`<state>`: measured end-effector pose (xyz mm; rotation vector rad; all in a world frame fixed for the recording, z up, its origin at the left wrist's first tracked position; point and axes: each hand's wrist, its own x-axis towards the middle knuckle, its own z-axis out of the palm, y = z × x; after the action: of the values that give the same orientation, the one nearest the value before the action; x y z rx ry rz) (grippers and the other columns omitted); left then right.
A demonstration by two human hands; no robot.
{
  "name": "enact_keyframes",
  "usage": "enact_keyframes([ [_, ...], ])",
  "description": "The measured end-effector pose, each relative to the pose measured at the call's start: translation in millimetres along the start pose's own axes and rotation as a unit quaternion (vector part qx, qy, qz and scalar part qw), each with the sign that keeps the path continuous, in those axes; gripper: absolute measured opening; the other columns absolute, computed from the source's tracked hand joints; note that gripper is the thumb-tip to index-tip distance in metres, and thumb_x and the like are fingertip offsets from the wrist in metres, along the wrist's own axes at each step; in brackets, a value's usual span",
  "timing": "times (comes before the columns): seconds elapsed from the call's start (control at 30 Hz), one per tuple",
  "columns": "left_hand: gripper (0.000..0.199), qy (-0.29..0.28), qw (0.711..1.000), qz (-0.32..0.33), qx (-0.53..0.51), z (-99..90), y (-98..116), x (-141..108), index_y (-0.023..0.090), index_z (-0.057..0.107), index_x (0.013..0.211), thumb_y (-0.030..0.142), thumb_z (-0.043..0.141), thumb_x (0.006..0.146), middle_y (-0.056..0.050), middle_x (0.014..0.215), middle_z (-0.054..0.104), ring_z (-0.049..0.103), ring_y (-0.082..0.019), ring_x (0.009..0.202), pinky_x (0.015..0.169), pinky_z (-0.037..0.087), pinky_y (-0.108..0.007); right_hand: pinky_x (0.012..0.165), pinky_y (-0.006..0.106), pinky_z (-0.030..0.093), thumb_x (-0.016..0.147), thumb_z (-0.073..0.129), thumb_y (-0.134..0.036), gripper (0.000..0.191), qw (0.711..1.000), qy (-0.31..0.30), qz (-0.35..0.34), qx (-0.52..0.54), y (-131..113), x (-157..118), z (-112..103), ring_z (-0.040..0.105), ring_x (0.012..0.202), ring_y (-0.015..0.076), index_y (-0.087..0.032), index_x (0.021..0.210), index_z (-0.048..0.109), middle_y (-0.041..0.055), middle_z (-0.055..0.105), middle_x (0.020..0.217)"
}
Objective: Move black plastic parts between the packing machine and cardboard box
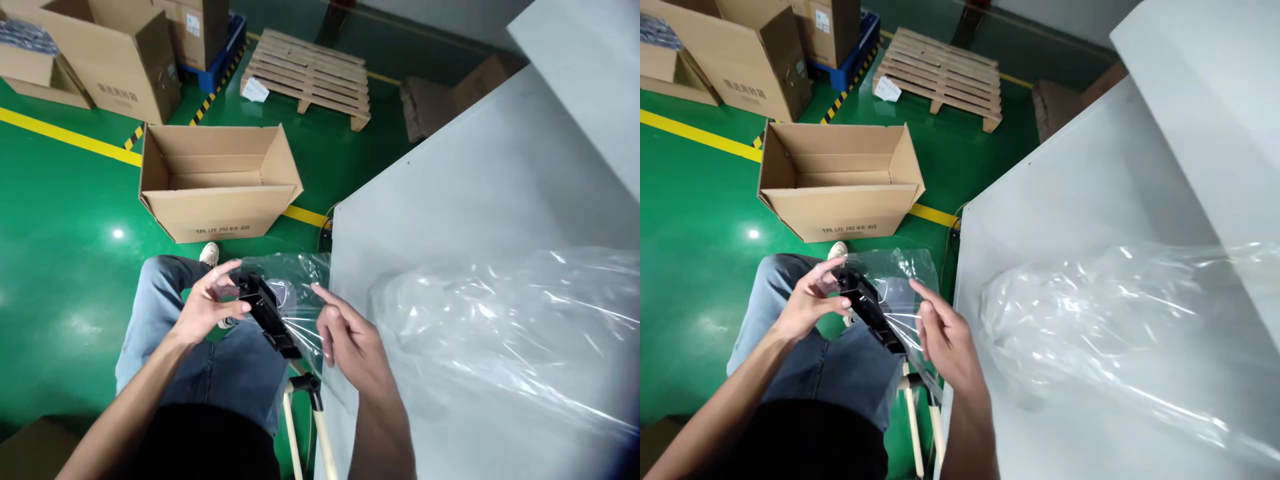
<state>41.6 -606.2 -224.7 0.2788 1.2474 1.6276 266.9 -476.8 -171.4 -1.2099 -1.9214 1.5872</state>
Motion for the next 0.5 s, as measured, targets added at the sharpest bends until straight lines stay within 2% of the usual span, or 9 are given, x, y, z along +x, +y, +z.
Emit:
enact_keyframes([
  [0.13,0.056,0.007,0.995,0.053,0.089,-5.3,36.7,-3.2,0.019,0.079,0.108,0.031,0.103,0.059,-0.003,0.105,0.069,0.066,-0.011,0.065,0.052,0.067,-0.027,0.044,0.025,0.039,0.101,0.059,-0.057,0.046,0.994,0.044,-0.052,-0.084,-32.1,13.8,-11.4,0.042,0.048,0.0104,-0.025,0.13,0.078,-0.0046,0.049,0.058],
  [0.2,0.057,0.006,0.992,0.063,0.109,-7.6,51.8,-3.0,0.017,0.079,0.108,0.031,0.103,0.058,-0.006,0.112,0.071,0.067,-0.012,0.065,0.051,0.067,-0.027,0.045,0.025,0.038,0.099,0.062,-0.054,0.042,0.993,0.038,-0.069,-0.092,-47.1,19.9,-14.9,0.042,0.049,0.0113,-0.026,0.124,0.08,-0.004,0.049,0.057],
  [0.27,0.066,0.008,0.992,0.057,0.113,-8.8,63.3,-1.8,0.019,0.078,0.118,0.029,0.103,0.058,-0.006,0.109,0.071,0.068,-0.014,0.065,0.047,0.066,-0.026,0.046,0.026,0.04,0.096,0.067,-0.055,0.043,0.993,0.035,-0.078,-0.076,-56.5,26.7,-18.0,0.044,0.05,0.0118,-0.025,0.123,0.081,-0.0031,0.052,0.058],
  [0.37,0.072,0.011,0.993,0.051,0.105,-9.5,74.9,1.0,0.02,0.078,0.124,0.026,0.103,0.056,-0.005,0.102,0.071,0.067,-0.015,0.064,0.042,0.063,-0.025,0.051,0.029,0.049,0.087,0.077,-0.057,0.051,0.996,0.024,-0.081,-0.038,-60.1,37.7,-22.7,0.053,0.054,0.0132,-0.024,0.126,0.079,-0.0004,0.063,0.068],
  [0.5,0.079,0.008,0.992,0.063,0.105,-12.2,88.7,8.8,0.023,0.075,0.132,0.024,0.102,0.058,-0.003,0.094,0.071,0.064,-0.013,0.062,0.043,0.062,-0.025,0.069,0.036,0.062,0.075,0.088,-0.06,0.069,0.995,-0.025,-0.092,0.005,-54.5,50.4,-24.9,0.071,0.077,0.0216,-0.026,0.133,0.075,0.0075,0.077,0.097],
])
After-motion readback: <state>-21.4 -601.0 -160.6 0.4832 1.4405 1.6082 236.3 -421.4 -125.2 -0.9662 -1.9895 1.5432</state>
